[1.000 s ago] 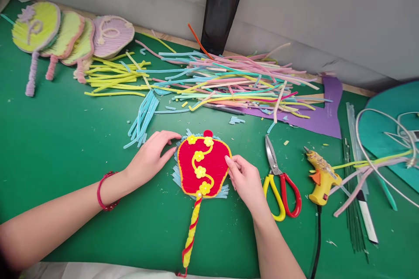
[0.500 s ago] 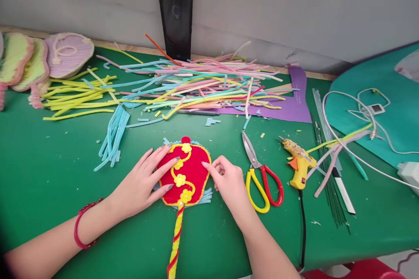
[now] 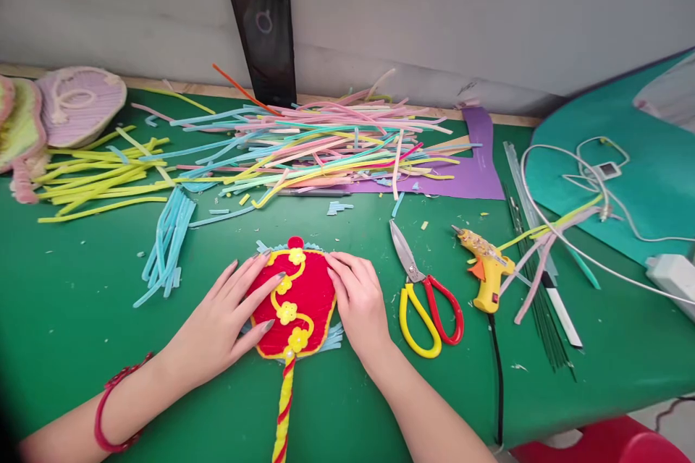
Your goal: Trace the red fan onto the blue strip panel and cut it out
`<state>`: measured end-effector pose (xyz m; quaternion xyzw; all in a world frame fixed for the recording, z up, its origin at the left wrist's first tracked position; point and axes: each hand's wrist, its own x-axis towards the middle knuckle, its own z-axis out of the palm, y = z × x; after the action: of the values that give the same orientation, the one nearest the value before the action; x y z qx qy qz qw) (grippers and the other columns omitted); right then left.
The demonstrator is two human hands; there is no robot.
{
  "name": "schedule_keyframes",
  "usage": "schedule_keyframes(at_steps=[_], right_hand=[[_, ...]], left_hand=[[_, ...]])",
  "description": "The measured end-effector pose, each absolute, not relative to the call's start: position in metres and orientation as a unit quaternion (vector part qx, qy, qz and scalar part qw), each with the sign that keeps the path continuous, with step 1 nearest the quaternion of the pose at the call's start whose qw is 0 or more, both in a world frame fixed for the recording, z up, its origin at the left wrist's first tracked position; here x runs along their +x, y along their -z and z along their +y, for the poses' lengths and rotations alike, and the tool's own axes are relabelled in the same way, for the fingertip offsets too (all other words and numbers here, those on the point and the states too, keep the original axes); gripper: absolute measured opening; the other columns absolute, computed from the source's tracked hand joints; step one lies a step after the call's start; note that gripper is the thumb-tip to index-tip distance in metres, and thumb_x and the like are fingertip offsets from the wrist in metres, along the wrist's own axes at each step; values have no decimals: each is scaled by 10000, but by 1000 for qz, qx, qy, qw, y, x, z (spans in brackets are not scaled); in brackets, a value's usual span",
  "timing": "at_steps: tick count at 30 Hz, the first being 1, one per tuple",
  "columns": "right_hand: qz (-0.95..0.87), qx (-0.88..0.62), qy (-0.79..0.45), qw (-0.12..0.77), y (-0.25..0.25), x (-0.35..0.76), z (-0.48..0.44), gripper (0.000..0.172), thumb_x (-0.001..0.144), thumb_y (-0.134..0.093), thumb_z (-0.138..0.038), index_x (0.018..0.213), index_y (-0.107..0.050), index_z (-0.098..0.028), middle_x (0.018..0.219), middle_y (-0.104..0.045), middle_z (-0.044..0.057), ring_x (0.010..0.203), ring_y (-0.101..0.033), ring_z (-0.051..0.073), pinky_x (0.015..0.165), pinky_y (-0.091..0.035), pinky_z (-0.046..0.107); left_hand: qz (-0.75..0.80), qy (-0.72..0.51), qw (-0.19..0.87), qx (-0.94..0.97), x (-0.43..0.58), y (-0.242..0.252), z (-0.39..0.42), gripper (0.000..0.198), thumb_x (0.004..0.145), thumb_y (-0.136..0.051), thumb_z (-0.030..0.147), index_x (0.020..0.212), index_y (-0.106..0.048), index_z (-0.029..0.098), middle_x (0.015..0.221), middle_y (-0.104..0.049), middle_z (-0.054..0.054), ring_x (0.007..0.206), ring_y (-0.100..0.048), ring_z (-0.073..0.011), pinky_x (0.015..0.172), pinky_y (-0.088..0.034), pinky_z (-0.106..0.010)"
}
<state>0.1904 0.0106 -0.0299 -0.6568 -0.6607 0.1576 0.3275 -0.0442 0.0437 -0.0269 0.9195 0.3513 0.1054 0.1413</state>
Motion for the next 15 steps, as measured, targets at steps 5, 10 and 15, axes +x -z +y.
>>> schedule_keyframes(at_steps=[5,10,15], right_hand=[[-663,-655,-151,330,29,190,10,270,947,-466,-170,1130,-649,-246,1107,-670,54,1017,-596,195,894,-513,371],[-665,-654,-149,329,30,189,10,271,940,-471,-140,1129,-647,-224,1109,-667,63,1021,-589,190,897,-515,365],[-666,-653,-147,329,30,189,9,273,941,-472,-144,1135,-648,-220,1116,-666,69,1030,-588,193,902,-516,369]], left_hand=[[350,-95,111,925,-43,28,43,521,934,-453,345,1434,-393,208,1535,-306,-144,1405,-304,-298,1120,-285,-471],[351,-84,92,928,-43,28,42,533,931,-455,366,1436,-388,210,1536,-304,-139,1406,-304,-303,1126,-261,-490],[354,-96,75,927,-39,26,39,519,918,-446,300,1415,-416,155,1516,-336,-164,1407,-298,-313,1145,-207,-510]])
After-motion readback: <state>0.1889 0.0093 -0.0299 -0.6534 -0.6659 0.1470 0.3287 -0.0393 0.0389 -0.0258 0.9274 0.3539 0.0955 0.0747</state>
